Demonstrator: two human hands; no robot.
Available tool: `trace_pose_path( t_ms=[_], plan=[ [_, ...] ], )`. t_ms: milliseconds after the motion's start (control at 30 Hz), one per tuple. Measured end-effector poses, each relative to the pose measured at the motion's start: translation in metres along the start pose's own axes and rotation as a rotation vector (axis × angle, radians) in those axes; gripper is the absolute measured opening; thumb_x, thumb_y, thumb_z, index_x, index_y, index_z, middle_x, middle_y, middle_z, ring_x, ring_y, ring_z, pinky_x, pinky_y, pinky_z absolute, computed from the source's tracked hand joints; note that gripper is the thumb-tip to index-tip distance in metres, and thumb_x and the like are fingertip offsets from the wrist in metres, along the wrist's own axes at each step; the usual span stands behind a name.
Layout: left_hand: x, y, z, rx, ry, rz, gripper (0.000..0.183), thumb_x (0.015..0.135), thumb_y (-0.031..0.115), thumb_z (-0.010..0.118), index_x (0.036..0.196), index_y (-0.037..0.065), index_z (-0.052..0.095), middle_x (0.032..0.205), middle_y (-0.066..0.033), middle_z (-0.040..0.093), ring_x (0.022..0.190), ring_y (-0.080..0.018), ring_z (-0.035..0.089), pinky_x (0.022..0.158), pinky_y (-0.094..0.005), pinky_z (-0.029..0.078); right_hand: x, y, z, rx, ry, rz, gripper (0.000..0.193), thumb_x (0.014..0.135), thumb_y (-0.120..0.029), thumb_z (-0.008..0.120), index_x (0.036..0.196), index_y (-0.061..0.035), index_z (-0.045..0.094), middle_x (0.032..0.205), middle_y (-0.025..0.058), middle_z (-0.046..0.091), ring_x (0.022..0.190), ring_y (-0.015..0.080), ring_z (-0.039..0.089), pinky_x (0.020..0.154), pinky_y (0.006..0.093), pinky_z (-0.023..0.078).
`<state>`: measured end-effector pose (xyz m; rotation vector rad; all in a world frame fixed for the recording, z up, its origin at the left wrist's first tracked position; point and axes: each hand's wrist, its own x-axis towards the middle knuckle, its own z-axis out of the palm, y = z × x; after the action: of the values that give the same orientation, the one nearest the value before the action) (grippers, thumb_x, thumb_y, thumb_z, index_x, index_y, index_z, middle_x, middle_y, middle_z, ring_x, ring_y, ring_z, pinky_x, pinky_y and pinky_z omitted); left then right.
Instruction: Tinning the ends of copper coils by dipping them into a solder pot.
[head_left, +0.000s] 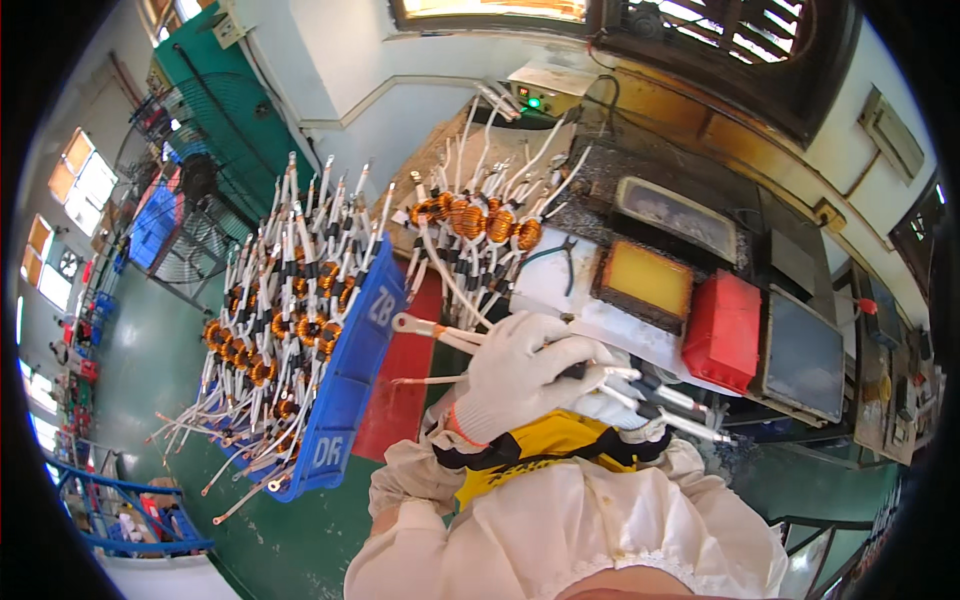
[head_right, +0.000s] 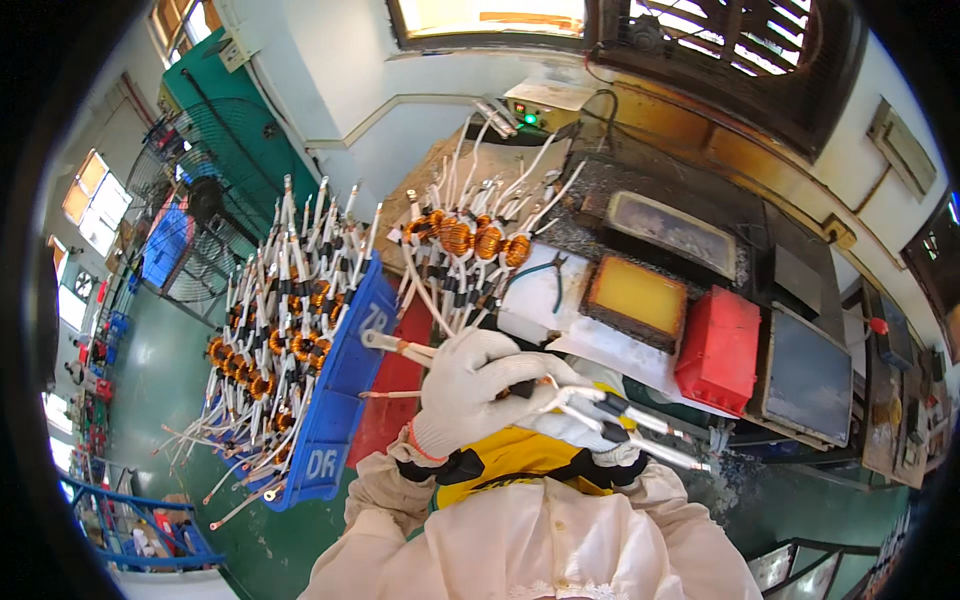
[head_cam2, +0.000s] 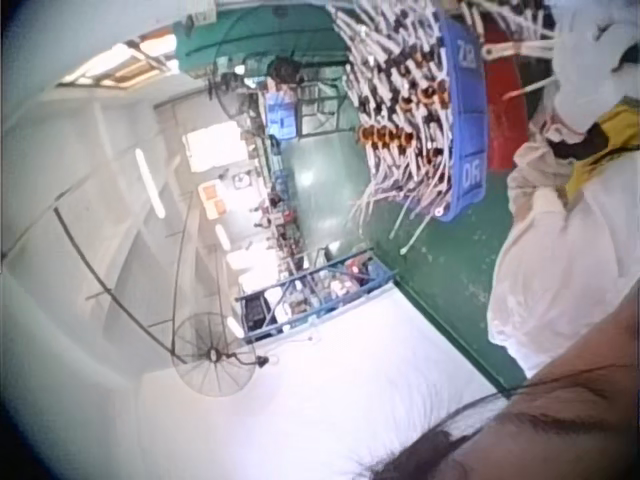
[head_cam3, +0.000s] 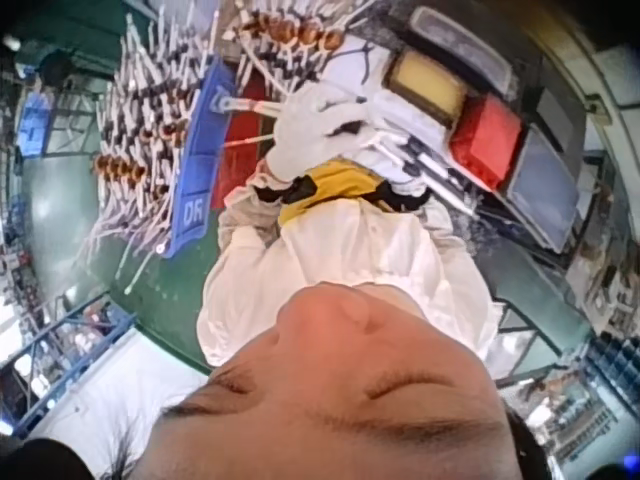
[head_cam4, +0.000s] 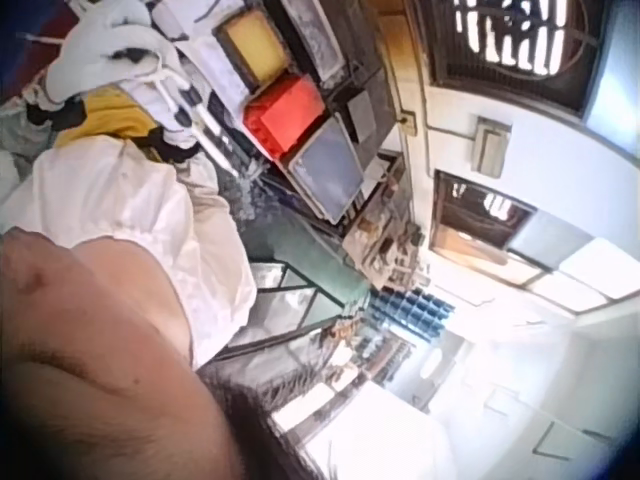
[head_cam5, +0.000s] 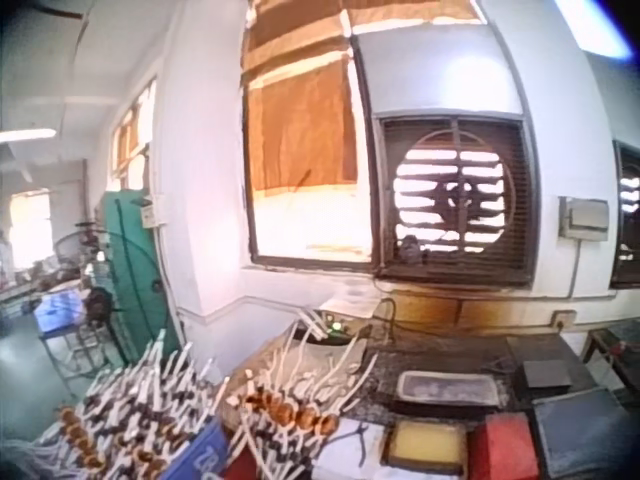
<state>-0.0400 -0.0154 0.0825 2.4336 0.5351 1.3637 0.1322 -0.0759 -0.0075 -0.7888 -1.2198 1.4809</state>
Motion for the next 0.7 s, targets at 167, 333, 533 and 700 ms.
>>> trace_pose_path(
  t_ms=[167, 333, 533, 700],
  plan=[
    [0.019, 0.001, 0.025, -0.112, -0.112, 0.051, 0.036, 0.062, 0.02, 0.078, 0.095, 0.013, 0.064, 0.086, -0.0037, 0.055, 0.078, -0.0236, 0.054, 0.067, -0.033, 0.042, -0.011, 0.003, -0.009, 0.13, 0.262, -0.068, 0.032, 0.082, -0.007, 0.063, 0.112, -0.0016, 0.052, 0.106, 0.0103, 0.061, 0.099, 0.0172, 0.059, 0.082, 0.0274, 0.049],
    [0.012, -0.007, 0.014, -0.254, -0.014, -0.057, 0.027, 0.071, 0.006, 0.07, 0.096, 0.004, 0.061, 0.086, -0.0083, 0.057, 0.071, -0.0162, 0.054, 0.06, -0.0273, 0.043, -0.015, -0.043, -0.003, -0.543, 0.419, 0.004, 0.041, 0.077, -0.016, 0.068, 0.113, -0.0036, 0.053, 0.113, 0.0066, 0.061, 0.103, 0.0164, 0.058, 0.088, 0.031, 0.047],
    [-0.03, -0.043, 0.035, -0.418, -0.068, -0.765, 0.013, 0.08, 0.004, 0.062, 0.093, 0.003, 0.061, 0.082, -0.0059, 0.058, 0.069, -0.0114, 0.055, 0.062, -0.0243, 0.044, -0.034, -0.027, -0.025, -0.494, 0.802, -0.141, 0.038, 0.073, -0.019, 0.068, 0.106, -0.0042, 0.058, 0.102, 0.0039, 0.061, 0.088, 0.013, 0.056, 0.078, 0.0304, 0.046],
    [-0.017, -0.029, 0.057, -0.493, -0.082, -0.577, 0.027, 0.088, 0.014, 0.057, 0.111, 0.0, 0.056, 0.082, -0.0099, 0.057, 0.07, -0.0149, 0.056, 0.064, -0.0276, 0.045, -0.039, -0.024, -0.017, -0.996, 0.77, -0.05, 0.039, 0.074, -0.028, 0.068, 0.109, -0.0112, 0.061, 0.099, 0.0032, 0.064, 0.091, 0.018, 0.061, 0.08, 0.0315, 0.049]
  ],
)
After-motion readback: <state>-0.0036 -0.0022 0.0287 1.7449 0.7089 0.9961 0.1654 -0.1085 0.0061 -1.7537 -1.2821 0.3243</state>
